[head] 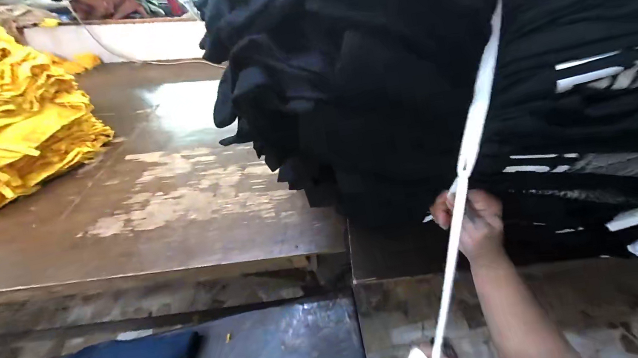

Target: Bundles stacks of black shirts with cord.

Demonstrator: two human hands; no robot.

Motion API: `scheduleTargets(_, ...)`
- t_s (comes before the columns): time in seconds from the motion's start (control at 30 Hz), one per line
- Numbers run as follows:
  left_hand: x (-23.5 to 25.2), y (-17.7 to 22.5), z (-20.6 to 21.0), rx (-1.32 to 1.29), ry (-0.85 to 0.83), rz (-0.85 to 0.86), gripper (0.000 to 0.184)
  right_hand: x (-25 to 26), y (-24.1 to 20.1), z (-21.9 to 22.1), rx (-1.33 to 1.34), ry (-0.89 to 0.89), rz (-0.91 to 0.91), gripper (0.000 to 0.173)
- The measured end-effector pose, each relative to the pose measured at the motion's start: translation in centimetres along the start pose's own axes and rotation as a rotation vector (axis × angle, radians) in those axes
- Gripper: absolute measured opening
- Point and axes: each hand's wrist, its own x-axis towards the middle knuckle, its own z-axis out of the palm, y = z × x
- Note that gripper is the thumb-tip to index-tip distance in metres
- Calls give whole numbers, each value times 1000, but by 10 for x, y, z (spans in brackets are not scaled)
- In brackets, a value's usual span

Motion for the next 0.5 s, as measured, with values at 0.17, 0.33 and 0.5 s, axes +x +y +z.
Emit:
scheduleTargets(0.17,5,29,-22,-169,-207,-124,28,16,-78,-23,-443,-453,402,39)
scheduleTargets(0.33,8,47,-8,-787,-391,-434,26,41,-160,-17,-775,-453,518,47)
scheduleTargets(0.5,12,54,21,-920,-651,-550,19,20,-101,21,-83,-327,477,35)
